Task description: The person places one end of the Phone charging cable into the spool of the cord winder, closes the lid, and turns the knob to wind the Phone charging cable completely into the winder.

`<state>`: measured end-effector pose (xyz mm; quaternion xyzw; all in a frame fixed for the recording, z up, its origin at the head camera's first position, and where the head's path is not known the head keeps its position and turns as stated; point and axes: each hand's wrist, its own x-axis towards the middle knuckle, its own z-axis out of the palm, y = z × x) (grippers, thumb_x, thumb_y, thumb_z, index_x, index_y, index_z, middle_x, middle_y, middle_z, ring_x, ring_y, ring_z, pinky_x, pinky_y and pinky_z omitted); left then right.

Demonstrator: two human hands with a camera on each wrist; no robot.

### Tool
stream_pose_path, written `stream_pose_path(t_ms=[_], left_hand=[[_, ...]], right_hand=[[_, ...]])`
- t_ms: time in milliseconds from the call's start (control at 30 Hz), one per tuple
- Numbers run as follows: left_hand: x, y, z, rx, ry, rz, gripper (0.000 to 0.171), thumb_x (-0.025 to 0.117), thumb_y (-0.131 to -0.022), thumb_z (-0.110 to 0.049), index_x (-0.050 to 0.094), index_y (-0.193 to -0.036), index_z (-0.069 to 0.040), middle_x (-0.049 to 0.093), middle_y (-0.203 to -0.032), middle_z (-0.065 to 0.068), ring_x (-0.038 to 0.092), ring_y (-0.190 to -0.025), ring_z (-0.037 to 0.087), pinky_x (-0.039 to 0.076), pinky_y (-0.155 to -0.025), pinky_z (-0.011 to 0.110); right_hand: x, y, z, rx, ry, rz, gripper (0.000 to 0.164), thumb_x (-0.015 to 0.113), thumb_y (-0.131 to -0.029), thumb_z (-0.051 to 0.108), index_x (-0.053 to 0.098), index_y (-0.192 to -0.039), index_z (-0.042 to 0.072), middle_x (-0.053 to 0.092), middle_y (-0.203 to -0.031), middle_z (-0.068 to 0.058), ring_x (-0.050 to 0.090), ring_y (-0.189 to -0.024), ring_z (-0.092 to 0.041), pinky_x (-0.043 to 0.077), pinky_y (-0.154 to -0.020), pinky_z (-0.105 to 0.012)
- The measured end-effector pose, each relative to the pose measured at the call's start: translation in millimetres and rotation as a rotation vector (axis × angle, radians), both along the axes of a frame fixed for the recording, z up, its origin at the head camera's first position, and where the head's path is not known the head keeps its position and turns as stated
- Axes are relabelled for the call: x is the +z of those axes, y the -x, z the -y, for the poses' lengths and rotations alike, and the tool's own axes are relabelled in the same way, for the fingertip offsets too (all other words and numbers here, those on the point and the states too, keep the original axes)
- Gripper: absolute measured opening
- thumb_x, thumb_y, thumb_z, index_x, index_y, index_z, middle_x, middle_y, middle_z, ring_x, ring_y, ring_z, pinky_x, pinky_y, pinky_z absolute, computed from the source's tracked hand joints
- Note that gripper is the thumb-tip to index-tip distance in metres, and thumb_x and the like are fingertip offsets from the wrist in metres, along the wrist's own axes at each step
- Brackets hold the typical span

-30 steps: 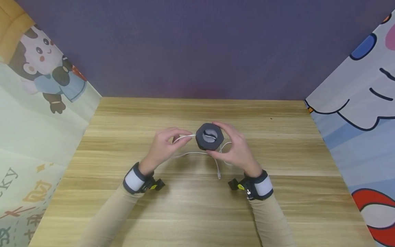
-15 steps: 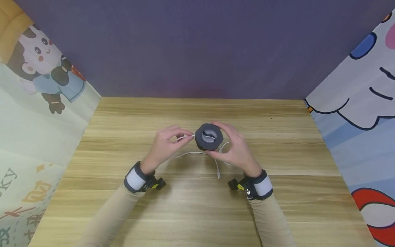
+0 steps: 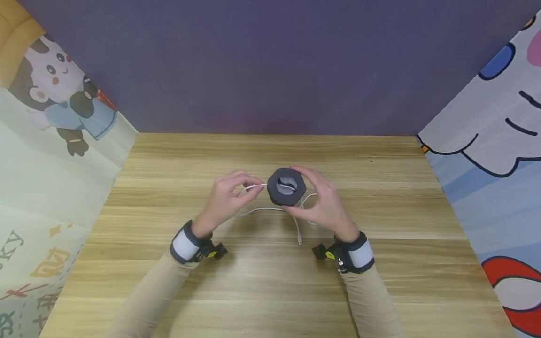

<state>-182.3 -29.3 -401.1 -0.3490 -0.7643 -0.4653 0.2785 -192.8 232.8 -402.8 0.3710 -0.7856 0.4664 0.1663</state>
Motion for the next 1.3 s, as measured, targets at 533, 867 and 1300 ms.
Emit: stream_pose_path(t_ms=[533,867,1300], left_hand=[[-4.3,-0.9,8,0.013,-0.017,-0.018,0.011,0.082,-0.084,0.0,0.077,-0.093,-0.003,0.075,-0.086,0.007,0.062,-0.069,0.014,0.047,-0.056,0.022],[-4.7,-1.8,11,0.039,-0.014,-0.018,0.012,0.082,-0.084,0.001,0.076,-0.094,-0.001,0.075,-0.087,0.008,0.063,-0.07,0.015,0.049,-0.057,0.024],[-5.3,-1.8,12,0.047,-0.015,-0.013,0.011,0.082,-0.084,-0.001,0.076,-0.093,-0.001,0.075,-0.087,0.009,0.064,-0.071,0.015,0.051,-0.059,0.024]], right_hand=[[0.5,0.7,-3,-0.006,-0.007,0.015,0.096,0.096,-0.058,0.002,0.056,-0.145,0.004,0.063,-0.139,-0.016,0.057,-0.131,-0.016,0.041,-0.114,-0.028],[2.5,1.4,-6,0.012,0.031,0.007,0.091,0.096,-0.064,0.009,0.055,-0.145,0.001,0.063,-0.139,-0.02,0.056,-0.132,-0.012,0.04,-0.114,-0.025],[0.0,2.3,-9,-0.013,0.021,0.007,0.085,0.093,-0.071,0.022,0.056,-0.144,0.002,0.063,-0.139,-0.02,0.056,-0.132,-0.012,0.04,-0.115,-0.025]])
